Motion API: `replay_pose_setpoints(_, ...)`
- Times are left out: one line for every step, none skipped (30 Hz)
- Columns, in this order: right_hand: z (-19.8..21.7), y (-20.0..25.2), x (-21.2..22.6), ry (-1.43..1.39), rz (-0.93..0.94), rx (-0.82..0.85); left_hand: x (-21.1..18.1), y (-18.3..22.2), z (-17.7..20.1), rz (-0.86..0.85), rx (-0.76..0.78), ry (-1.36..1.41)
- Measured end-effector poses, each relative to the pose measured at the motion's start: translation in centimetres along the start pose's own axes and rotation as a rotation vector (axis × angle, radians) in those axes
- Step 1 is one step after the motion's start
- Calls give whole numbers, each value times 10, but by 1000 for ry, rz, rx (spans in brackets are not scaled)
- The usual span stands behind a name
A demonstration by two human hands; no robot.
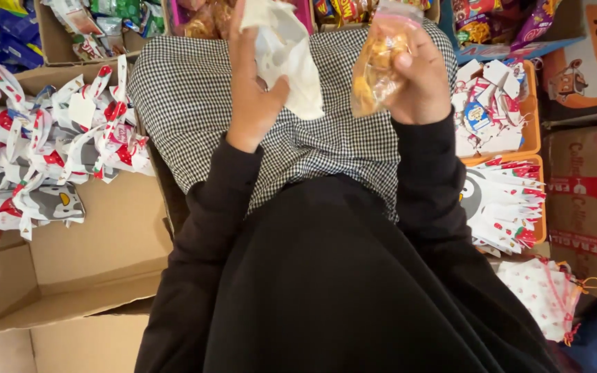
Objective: Packing various snack items into small decorative gift bags while sitting on the floor.
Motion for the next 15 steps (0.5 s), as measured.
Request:
replay_pose_setpoints(1,-4,0,0,2,1,-12,1,-1,-2,0,0)
replay_pose_setpoints(1,-7,0,8,-14,106,-24,3,-3,17,32,-9)
replay_pose_setpoints(1,-11,1,17,-29,211,-36,4,-5,36,64,-17)
replay_pose_setpoints(-10,-14,-5,18,-25,213,-37,5,-9,32,64,-17)
replay_pose_setpoints(-19,-17,-10,106,25,148,-38,5,-13,45,70,-14)
replay_pose_setpoints(-29,-21,-15,192,74,84,-39,6,-17,59,74,-11)
replay_pose_setpoints(-35,-22,-18,191,76,88,-43,6,-16,55,71,-12)
replay_pose_setpoints(-41,-22,-22,328,160,41,-47,8,-16,65,116,54)
replay_pose_setpoints(-46,-22,-25,465,245,-7,-50,10,-16,74,162,121)
replay_pose_setpoints(-50,-20,-28,464,244,-7,-49,9,-18,76,161,121)
replay_pose_setpoints(-53,-19,-30,615,309,-5,-48,8,-20,66,151,88)
replay_pose_setpoints(-57,-17,-32,767,375,-3,-47,7,-22,54,143,55)
replay_pose_setpoints(-58,-15,-32,768,375,-5,-49,7,-22,54,145,55)
replay_pose_setpoints(-60,-14,-30,920,403,94,-51,7,-24,112,195,92)
replay_pose_setpoints(-62,-13,-29,1071,427,196,-52,7,-25,170,246,129)
Point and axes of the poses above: each hand's wrist, its own y-axis away from the middle knuckle, its own z-axis out of the back of the hand, x = y × z, the point moved 1 cm from there along -y, towards the middle knuckle, and after that the axes turned 14 degrees about z, right-handed, at the moved point
